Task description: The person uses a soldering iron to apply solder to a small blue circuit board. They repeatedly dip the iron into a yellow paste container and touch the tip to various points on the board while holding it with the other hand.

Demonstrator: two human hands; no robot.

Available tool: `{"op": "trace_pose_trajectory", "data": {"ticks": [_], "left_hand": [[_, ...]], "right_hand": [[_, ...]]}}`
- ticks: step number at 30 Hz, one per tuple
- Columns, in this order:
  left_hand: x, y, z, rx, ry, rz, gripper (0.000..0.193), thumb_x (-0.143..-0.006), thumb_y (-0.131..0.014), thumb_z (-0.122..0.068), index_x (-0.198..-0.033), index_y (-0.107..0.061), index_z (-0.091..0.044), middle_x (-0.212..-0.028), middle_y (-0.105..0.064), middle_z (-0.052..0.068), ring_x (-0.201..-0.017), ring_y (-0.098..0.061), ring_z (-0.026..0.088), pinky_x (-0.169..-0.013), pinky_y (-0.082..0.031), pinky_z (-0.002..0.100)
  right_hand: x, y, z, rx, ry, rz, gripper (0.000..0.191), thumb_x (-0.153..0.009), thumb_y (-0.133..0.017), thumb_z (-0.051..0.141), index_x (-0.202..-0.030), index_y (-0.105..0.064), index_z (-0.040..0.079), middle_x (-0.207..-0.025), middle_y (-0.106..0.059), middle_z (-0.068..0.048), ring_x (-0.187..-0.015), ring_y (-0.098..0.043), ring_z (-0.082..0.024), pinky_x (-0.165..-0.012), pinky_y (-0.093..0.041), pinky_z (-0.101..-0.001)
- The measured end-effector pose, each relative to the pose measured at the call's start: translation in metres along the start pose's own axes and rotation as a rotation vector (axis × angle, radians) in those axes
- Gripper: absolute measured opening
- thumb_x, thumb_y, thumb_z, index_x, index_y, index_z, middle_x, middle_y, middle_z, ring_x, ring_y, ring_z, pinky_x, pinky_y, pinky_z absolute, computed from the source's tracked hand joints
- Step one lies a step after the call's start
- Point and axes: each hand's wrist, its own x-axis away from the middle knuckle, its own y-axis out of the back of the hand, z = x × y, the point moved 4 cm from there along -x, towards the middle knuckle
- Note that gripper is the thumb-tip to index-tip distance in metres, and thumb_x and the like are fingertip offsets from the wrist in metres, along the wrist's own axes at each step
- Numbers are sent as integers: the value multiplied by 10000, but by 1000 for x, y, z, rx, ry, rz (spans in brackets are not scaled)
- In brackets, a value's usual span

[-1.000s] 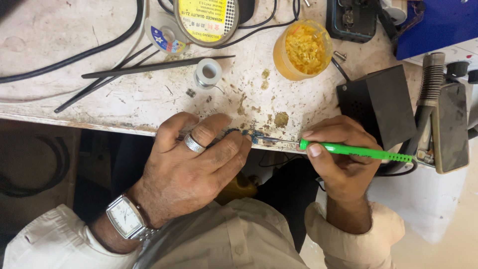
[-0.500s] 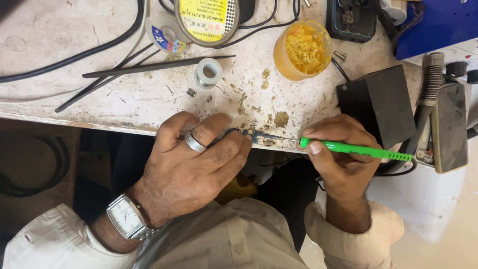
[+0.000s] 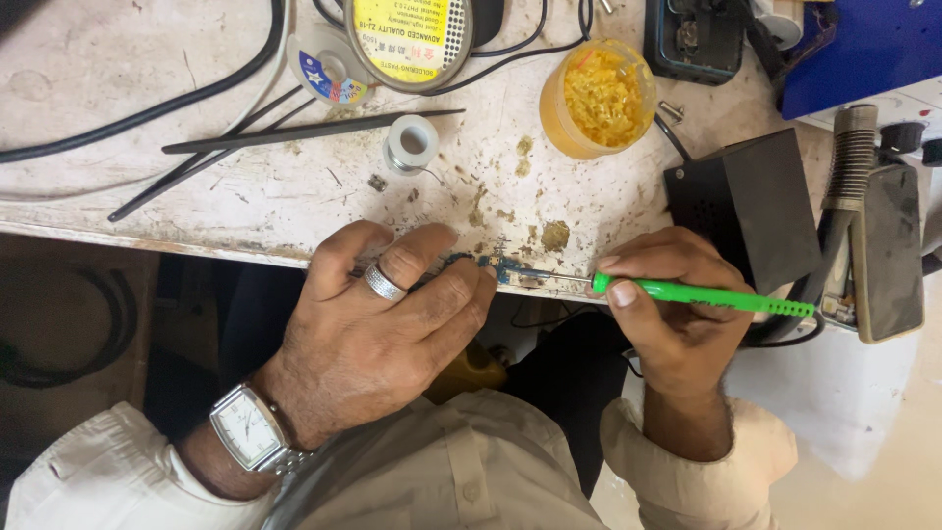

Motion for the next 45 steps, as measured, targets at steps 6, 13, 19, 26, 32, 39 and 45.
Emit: {"op": "trace_pose_trajectory", "data": {"ticks": [6,13,19,26,32,39,45], "left_hand": [[1,0,0,2,-2,-3,185,-952,-701,-251,-1075,-799,-154,-1162,-657,-49,-1242,-582,153,-1080,-347,393],[1,-1,-1,-9,2,6,195,-952,-699,-257,-1087,-799,-159,-1153,-656,-52,-1240,-583,152,-1077,-347,392],[0,0,-1,-12,-3,3,193,-951,-701,-249,-1091,-796,-156,-1148,-655,-49,-1239,-581,148,-1073,-347,390],[0,0,-1,-6,0,-7,177,-951,-704,-239,-1080,-791,-154,-1143,-647,-49,-1234,-582,149,-1071,-350,394],[0,1,-1,-7,-3,-9,175,-945,-700,-232,-1072,-788,-149,-1142,-646,-44,-1239,-582,155,-1073,-348,395],[1,1,-1,-5,-2,-4,168,-953,-696,-233,-1068,-786,-150,-1150,-646,-46,-1242,-580,156,-1080,-344,393],[1,1,-1,-9,-5,1,177,-951,-695,-232,-1076,-790,-148,-1146,-646,-44,-1243,-580,155,-1079,-342,391]], "right_hand": [[1,0,-2,-3,-8,1,92,-961,-751,54,-992,-712,-23,-918,-724,-142,-770,-708,-159,-701,-583,-252],[-1,-1,-4,-48,-16,4,101,-964,-745,46,-1022,-709,-28,-910,-720,-141,-758,-718,-164,-695,-591,-258],[-1,-2,-1,-55,-66,-18,88,-987,-723,33,-1018,-693,-44,-918,-711,-137,-763,-701,-164,-708,-577,-258],[-3,-3,0,-56,-145,-54,120,-1004,-726,43,-962,-683,-60,-852,-690,-119,-728,-659,-141,-677,-515,-235],[-5,-3,-1,-71,-183,-76,142,-1013,-725,57,-942,-686,-59,-818,-682,-113,-685,-651,-134,-652,-504,-229],[-5,-4,-2,-82,-171,-78,115,-1011,-730,47,-986,-697,-61,-822,-685,-121,-672,-654,-137,-642,-510,-234],[-4,-3,-2,-110,-170,-84,113,-1011,-729,39,-991,-692,-66,-835,-684,-126,-677,-653,-141,-641,-511,-235]]}}
